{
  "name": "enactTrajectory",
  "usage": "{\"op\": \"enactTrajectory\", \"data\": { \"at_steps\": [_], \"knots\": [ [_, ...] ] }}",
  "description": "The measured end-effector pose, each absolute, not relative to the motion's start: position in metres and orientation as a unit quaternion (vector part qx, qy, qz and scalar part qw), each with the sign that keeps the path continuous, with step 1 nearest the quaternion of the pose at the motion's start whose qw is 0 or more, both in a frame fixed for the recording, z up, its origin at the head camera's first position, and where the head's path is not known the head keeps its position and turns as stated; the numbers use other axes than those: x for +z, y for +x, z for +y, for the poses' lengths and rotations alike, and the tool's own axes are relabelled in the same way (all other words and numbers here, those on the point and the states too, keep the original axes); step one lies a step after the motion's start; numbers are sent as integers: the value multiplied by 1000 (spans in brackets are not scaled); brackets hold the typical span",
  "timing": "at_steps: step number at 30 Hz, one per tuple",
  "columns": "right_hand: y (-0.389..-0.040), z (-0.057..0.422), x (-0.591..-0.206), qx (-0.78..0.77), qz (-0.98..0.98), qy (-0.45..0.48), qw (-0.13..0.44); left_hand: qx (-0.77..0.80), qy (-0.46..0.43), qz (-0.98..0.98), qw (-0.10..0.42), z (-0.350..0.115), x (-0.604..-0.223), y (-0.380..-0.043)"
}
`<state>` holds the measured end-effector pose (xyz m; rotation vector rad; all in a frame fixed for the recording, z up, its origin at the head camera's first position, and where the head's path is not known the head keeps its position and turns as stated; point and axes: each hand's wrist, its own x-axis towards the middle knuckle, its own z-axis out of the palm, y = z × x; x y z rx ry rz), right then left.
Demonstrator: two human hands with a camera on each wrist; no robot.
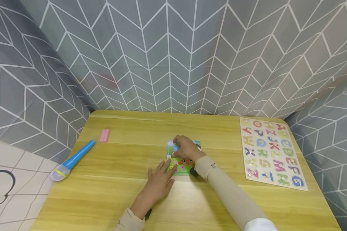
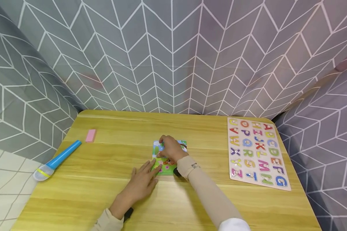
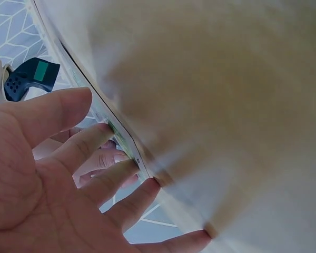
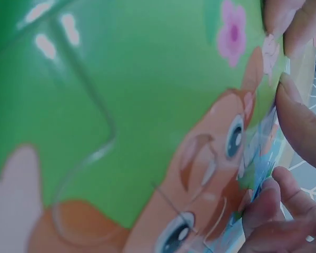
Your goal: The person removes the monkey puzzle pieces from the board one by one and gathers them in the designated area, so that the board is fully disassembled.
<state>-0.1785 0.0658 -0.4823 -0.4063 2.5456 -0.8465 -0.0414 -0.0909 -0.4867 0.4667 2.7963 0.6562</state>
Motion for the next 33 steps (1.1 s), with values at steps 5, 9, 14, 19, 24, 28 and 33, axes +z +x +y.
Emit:
{"op": "enactTrajectory", "data": {
  "at_steps": [5,9,14,19,24,28,33],
  "knots": [
    [-181,65,-483,-310,914,-150,213,218,159,956,117,-91,-487,-41],
    [-184,63,-482,-303,915,-157,216,216,159,956,116,-91,-487,-41],
    [-185,63,-481,-300,913,-164,223,215,160,956,116,-91,-488,-42],
    [-187,63,-481,-288,914,-179,223,215,161,956,115,-91,-490,-42],
    [-188,62,-482,-275,917,-184,223,215,165,956,115,-91,-491,-42],
    [-189,62,-482,-265,920,-189,221,215,165,956,114,-91,-491,-42],
    [-188,61,-480,-255,923,-187,219,215,166,956,116,-92,-491,-42]
  ]
}}
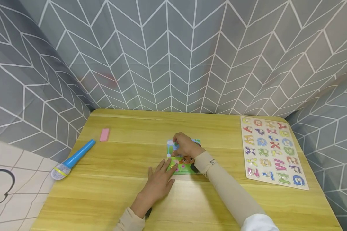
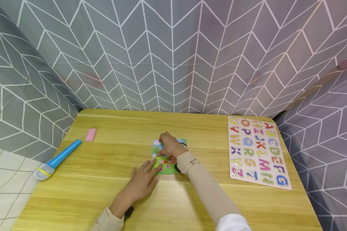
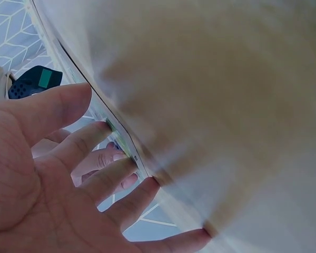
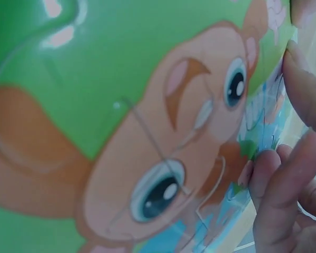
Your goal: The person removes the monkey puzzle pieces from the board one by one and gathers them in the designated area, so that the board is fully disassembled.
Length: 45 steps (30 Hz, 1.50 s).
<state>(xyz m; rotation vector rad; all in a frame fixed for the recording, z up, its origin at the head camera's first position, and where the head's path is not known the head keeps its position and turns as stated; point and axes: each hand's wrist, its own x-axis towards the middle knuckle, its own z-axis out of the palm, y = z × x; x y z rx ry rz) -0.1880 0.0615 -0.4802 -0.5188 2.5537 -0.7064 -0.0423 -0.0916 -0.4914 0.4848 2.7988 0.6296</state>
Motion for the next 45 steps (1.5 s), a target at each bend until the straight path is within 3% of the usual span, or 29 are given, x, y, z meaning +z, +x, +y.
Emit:
{"op": "enactTrajectory", "data": {
  "at_steps": [15,29,39,45],
  "knots": [
    [-188,63,-480,-267,919,-192,218,218,163,955,120,-91,-491,-42],
    [-187,72,-490,-302,918,-192,172,220,160,955,119,-92,-492,-44],
    [-182,76,-489,-353,893,-214,181,230,153,953,123,-92,-492,-45],
    [-175,81,-491,-396,886,-209,123,242,153,951,118,-94,-489,-44]
  ]
}}
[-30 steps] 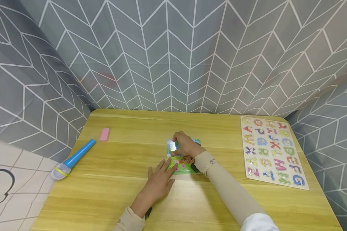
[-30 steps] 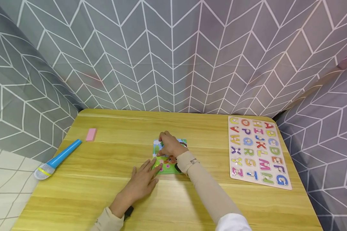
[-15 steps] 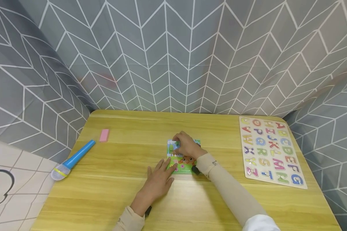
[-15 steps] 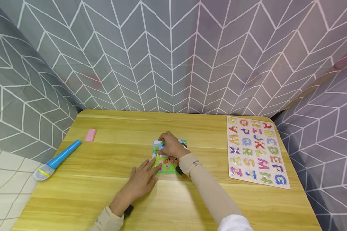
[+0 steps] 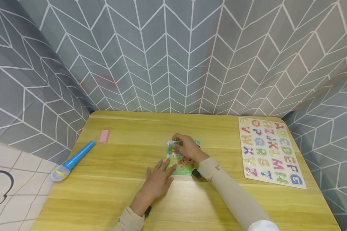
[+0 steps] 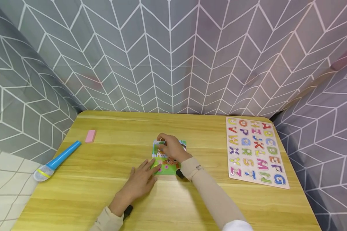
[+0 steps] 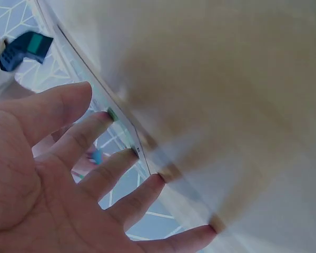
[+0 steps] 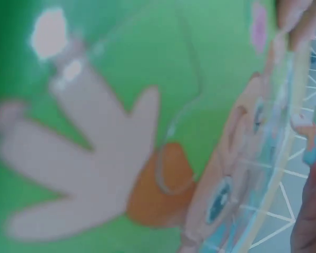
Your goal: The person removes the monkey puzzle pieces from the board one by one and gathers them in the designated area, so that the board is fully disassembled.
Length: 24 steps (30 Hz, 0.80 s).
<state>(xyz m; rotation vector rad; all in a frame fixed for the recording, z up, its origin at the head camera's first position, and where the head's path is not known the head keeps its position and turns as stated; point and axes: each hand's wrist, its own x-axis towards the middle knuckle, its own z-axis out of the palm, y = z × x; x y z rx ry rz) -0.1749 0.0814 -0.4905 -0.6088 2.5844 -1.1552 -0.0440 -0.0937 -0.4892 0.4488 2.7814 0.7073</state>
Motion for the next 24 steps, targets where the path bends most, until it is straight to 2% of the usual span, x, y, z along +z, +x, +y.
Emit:
{"op": "enactTrajectory", "data": {
  "at_steps": [6,12,20,24],
  "knots": [
    [-165,104,-488,-464,864,-185,58,255,131,951,115,-100,-485,-42],
    [-159,144,-498,-446,887,-118,16,260,106,954,109,-108,-486,-41],
    [-156,176,-505,-392,918,-33,50,257,102,959,56,-103,-494,-48],
    [-156,178,-503,-388,919,-25,69,254,92,962,44,-98,-498,-51]
  ]
}}
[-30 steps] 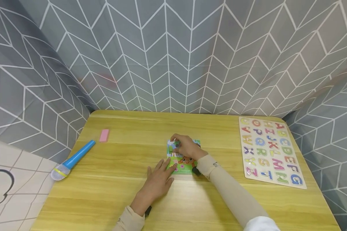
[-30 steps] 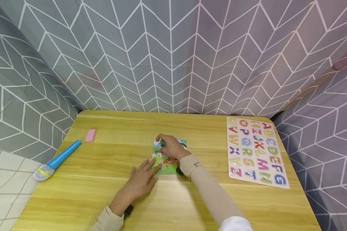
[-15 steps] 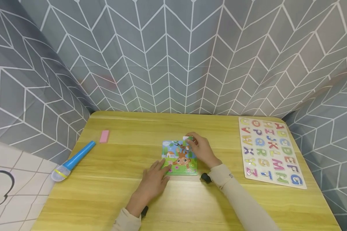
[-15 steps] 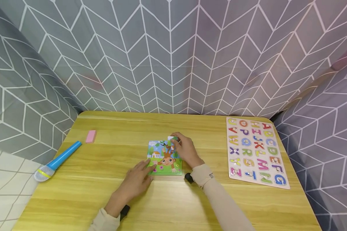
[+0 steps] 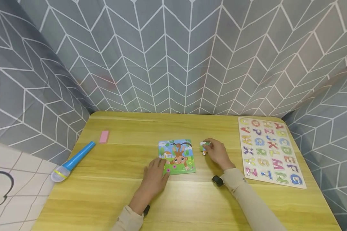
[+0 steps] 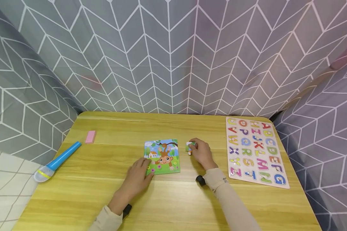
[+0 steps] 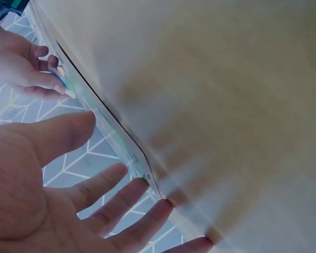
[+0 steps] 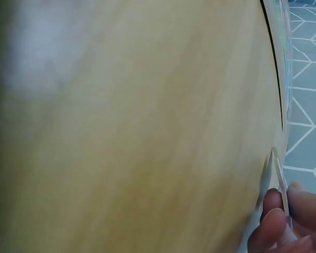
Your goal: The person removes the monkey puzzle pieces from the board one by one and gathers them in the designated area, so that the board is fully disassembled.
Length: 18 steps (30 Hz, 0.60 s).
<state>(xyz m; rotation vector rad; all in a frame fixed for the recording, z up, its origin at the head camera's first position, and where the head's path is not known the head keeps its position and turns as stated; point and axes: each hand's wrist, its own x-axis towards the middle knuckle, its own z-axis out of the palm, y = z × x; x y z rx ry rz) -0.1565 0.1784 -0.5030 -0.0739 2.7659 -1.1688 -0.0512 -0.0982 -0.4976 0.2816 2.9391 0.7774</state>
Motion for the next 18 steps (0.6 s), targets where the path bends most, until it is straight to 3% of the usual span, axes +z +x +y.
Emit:
{"op": "enactTrajectory", "data": {
  "at_steps": [18],
  "knots": [
    [-158,170,-499,-341,937,-21,79,245,108,963,42,-100,-494,-59]
  ]
}}
